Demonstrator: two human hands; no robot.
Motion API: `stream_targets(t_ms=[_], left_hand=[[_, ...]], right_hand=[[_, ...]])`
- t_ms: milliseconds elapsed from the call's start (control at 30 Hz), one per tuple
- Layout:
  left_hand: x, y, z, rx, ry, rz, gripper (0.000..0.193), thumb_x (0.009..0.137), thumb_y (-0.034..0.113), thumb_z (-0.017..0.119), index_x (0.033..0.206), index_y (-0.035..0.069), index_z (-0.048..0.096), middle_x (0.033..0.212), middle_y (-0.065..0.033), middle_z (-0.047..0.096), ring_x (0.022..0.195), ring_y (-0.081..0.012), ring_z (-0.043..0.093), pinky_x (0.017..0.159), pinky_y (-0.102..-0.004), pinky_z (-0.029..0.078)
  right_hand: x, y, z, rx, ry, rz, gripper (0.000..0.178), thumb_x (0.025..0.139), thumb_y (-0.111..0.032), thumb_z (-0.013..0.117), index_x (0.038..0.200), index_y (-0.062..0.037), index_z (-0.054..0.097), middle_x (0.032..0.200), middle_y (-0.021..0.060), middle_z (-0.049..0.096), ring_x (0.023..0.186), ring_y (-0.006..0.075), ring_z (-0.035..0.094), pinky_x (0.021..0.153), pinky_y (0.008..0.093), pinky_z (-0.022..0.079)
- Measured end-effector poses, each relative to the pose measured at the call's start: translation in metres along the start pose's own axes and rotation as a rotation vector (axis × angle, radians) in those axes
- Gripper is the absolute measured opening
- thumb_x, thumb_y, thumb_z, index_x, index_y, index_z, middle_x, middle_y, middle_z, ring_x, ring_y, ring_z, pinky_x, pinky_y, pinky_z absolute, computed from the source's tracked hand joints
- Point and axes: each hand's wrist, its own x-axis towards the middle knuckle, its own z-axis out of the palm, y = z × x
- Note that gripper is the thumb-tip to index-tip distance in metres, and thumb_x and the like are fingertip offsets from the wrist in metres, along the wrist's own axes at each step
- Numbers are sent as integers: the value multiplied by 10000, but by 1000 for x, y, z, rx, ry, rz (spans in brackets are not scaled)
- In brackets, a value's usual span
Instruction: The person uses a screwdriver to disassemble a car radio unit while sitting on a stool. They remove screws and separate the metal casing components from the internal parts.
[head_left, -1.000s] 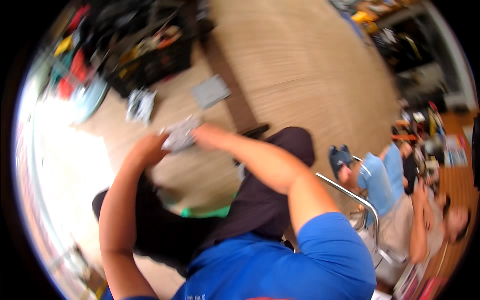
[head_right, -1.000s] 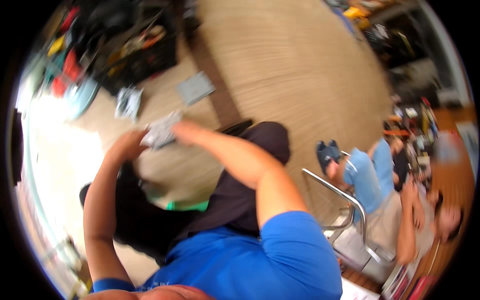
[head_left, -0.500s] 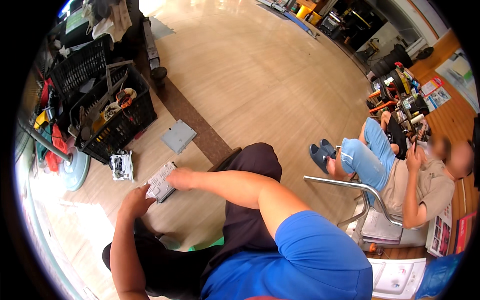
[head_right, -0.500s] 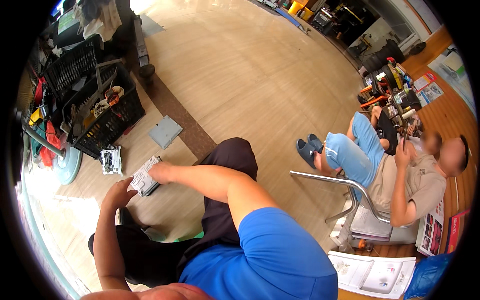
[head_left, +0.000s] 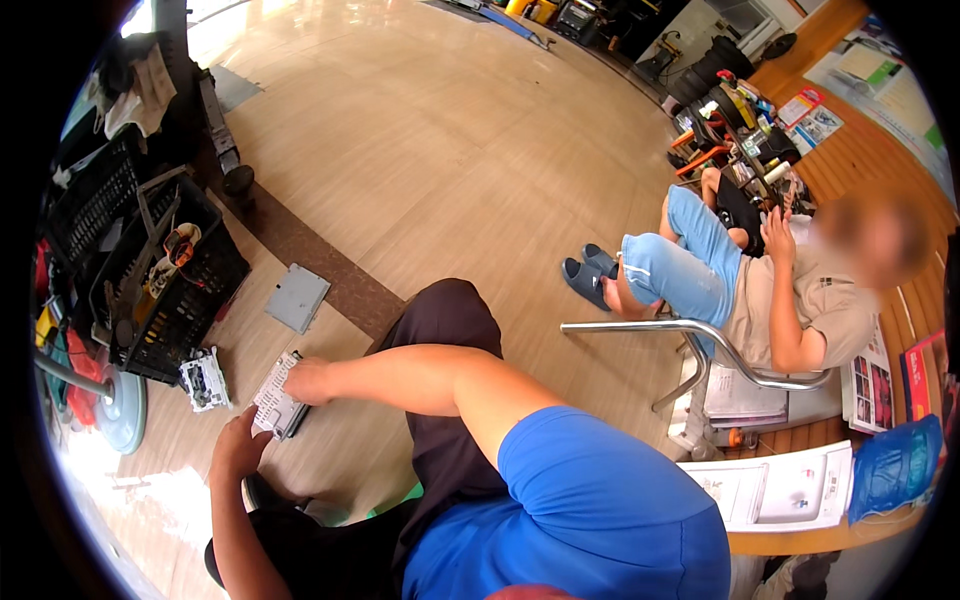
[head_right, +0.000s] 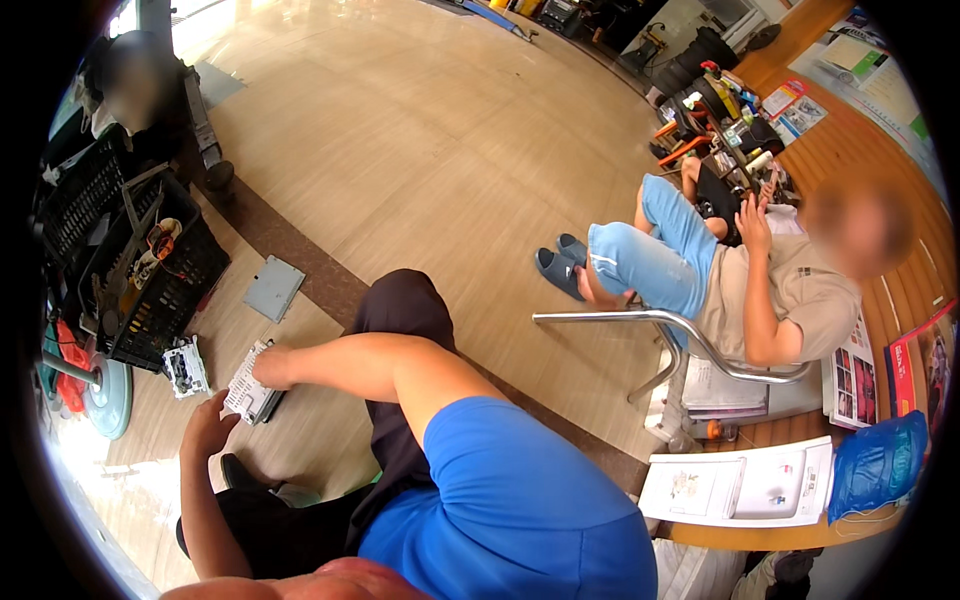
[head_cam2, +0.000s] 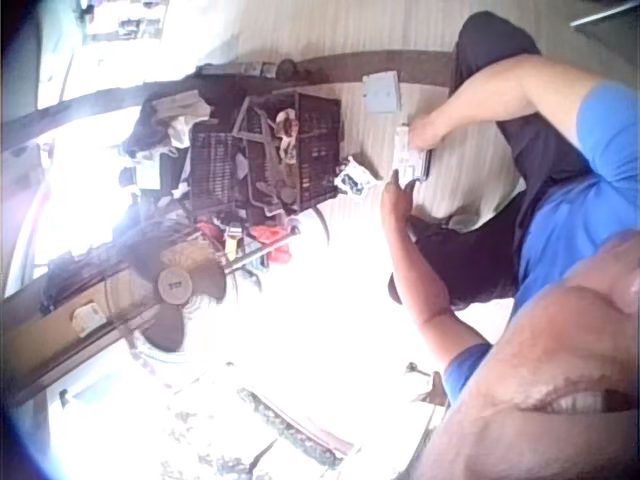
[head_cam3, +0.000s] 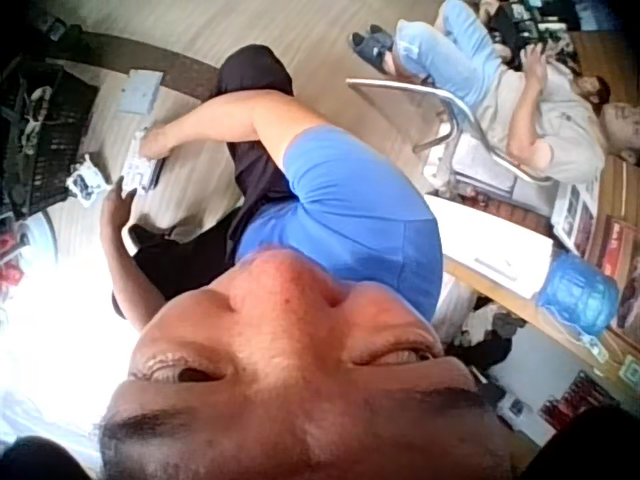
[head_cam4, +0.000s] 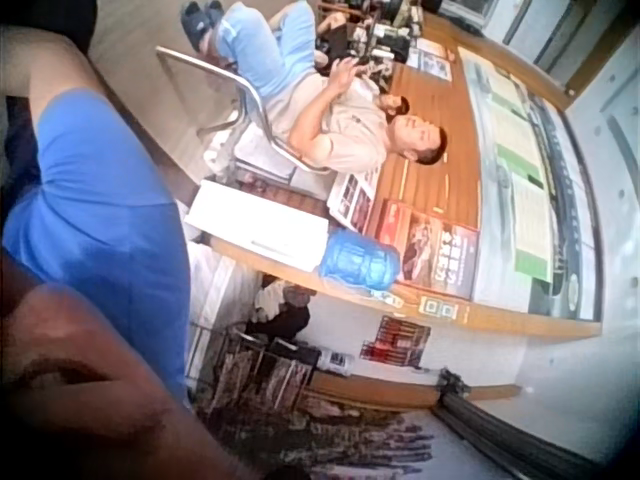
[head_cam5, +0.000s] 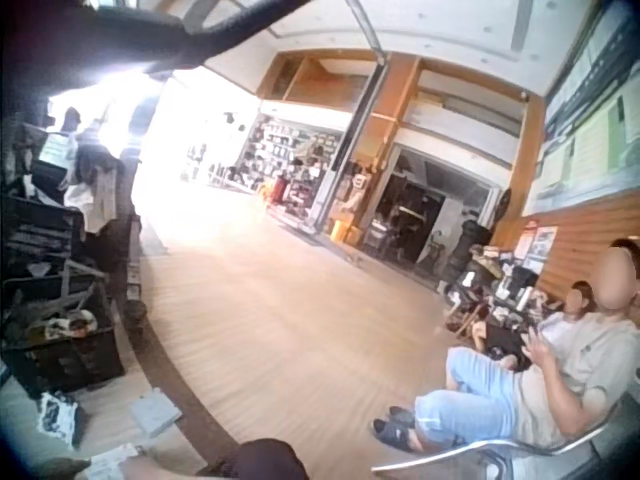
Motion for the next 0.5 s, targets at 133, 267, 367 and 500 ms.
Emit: stream_targets(t_ms=[133,267,367,500], left_hand=[[1,2,1,-17,-5,6,547,776,189,675,1247,-28,502,1157,-247,583,1097,-381,541,939,-420,425],[-1,3,0,-6,-10,6,546,776,185,675,1244,-37,502,1159,-250,582,1100,-380,542,943,-415,426],[-2,0,3,-18,-18,-5,546,778,183,674,1244,-42,501,1160,-248,583,1101,-381,543,944,-416,426],[3,5,1,-24,-38,-19,546,781,186,674,1250,-33,499,1164,-243,582,1107,-382,537,947,-418,421]], right_hand=[[-4,-1,-4,19,7,-2,174,741,-132,570,793,0,671,875,204,665,849,345,647,736,436,513],[-6,-4,-6,75,24,20,202,767,-184,591,785,-1,677,874,204,665,859,341,644,750,432,507],[-7,-8,-10,79,-16,34,237,784,-228,607,796,-4,684,873,201,665,866,341,643,763,430,503],[-5,-2,-7,43,-6,25,264,785,-258,620,820,-6,687,873,199,666,871,338,643,771,425,502]])
